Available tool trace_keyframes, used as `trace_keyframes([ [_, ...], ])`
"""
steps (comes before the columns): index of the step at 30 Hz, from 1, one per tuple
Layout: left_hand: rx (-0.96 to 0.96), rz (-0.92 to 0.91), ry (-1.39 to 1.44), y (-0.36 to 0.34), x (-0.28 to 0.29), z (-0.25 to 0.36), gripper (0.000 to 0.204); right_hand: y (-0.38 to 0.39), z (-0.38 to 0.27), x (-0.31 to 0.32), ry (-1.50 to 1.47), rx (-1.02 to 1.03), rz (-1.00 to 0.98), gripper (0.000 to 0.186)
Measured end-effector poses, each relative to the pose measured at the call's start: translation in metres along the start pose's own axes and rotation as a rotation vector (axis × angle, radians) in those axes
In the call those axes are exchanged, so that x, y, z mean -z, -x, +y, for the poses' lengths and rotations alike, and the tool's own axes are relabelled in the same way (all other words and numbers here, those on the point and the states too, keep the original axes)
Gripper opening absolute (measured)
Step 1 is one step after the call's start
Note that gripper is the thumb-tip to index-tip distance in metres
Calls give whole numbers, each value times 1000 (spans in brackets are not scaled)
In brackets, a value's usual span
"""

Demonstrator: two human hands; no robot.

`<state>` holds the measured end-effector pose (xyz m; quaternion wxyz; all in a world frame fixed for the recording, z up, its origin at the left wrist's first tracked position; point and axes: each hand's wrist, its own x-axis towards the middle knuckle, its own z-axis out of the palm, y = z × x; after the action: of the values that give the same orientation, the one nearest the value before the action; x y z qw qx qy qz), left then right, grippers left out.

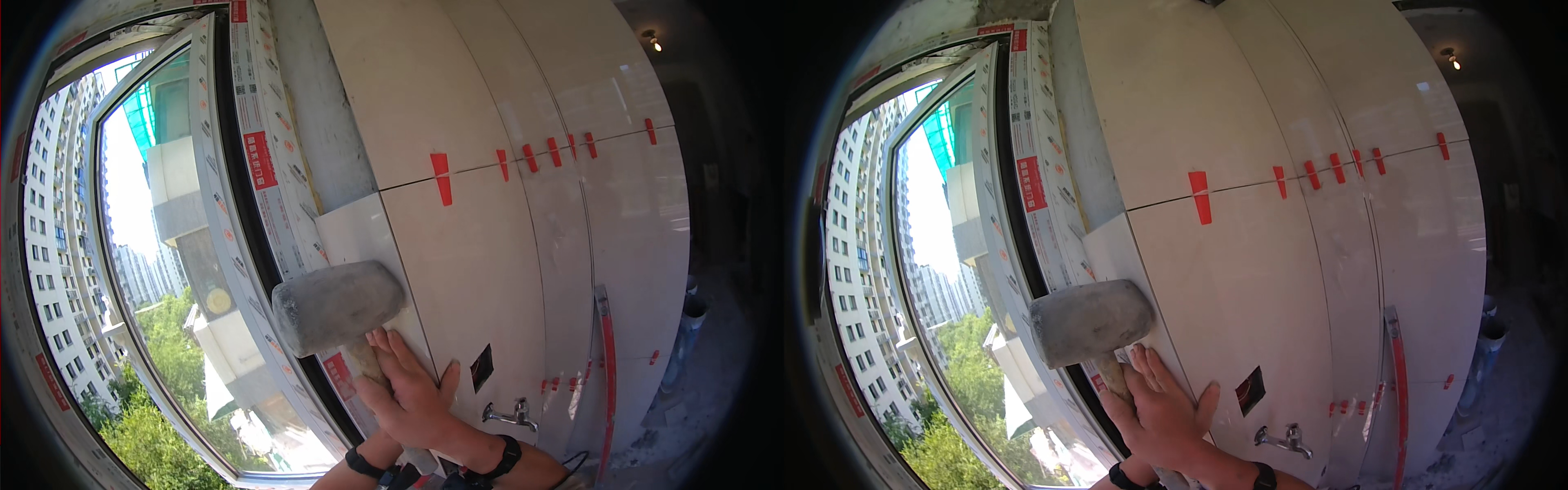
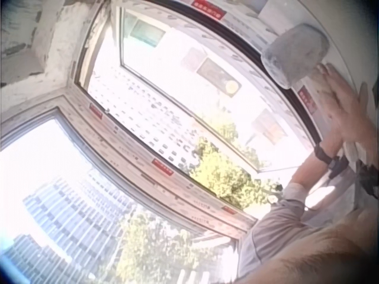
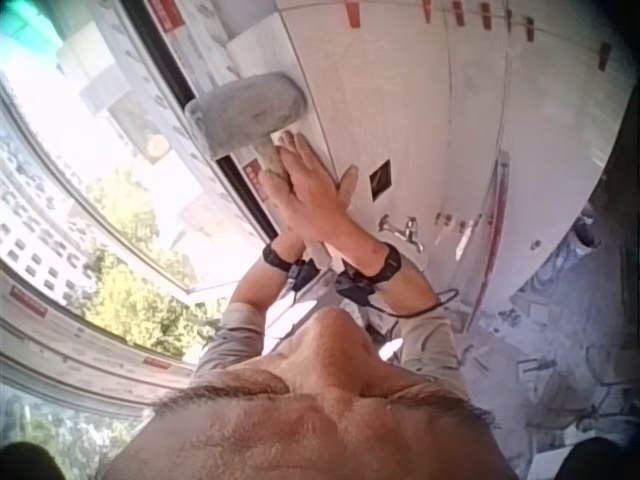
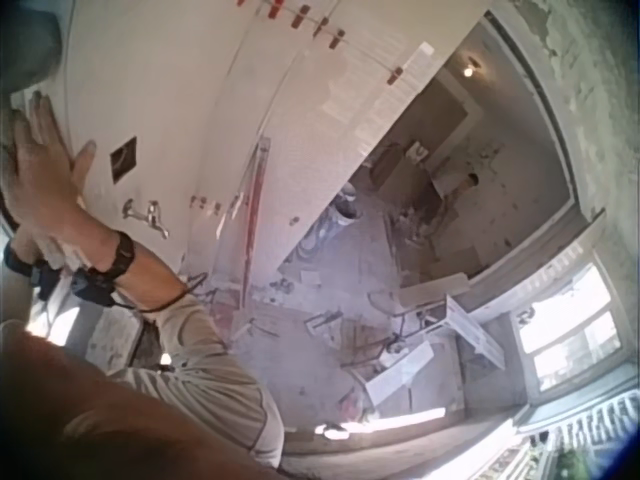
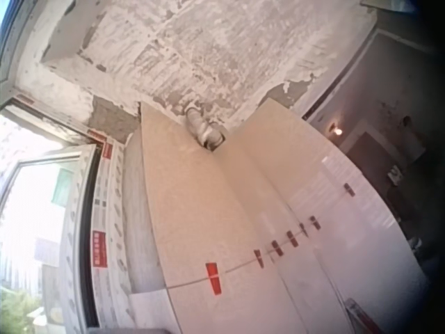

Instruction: The recorder applies mortar to the back of a tile using a trowel and then fixes the tile onto a wall, adjusting it with a rubber mallet.

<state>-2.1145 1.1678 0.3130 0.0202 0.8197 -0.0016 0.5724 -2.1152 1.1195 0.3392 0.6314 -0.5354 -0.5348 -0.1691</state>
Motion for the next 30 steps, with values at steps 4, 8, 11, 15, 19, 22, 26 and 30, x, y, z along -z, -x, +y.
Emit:
trace_keyframes([
  [4, 8, 4, -20, 0, 6, 0, 99, -1, -4, -1, -23, 31, -43, 57],
  [8, 7, -9, -22, 2, 9, 1, 98, 0, 0, 0, -61, 100, -27, 57],
  [11, 8, -10, -27, 0, 10, 0, 98, -1, -6, 2, -73, 28, -23, 57],
  [15, 17, -29, -33, 2, 11, 6, 97, 4, -7, 8, -32, 82, -37, 55],
  [19, 26, -45, -20, 1, 11, 11, 96, 8, -15, 16, 19, 131, -1, 52],
  [22, 57, -59, -6, -4, 15, 11, 96, 27, -46, 39, -125, -6, -136, 49],
  [26, 186, -890, 187, -28, 41, 8, 89, 76, -53, 91, -560, -335, -229, 44],
  [30, 7, -133, 247, -11, 20, -24, 78, 150, -18, 160, -507, -399, -139, 37],
])
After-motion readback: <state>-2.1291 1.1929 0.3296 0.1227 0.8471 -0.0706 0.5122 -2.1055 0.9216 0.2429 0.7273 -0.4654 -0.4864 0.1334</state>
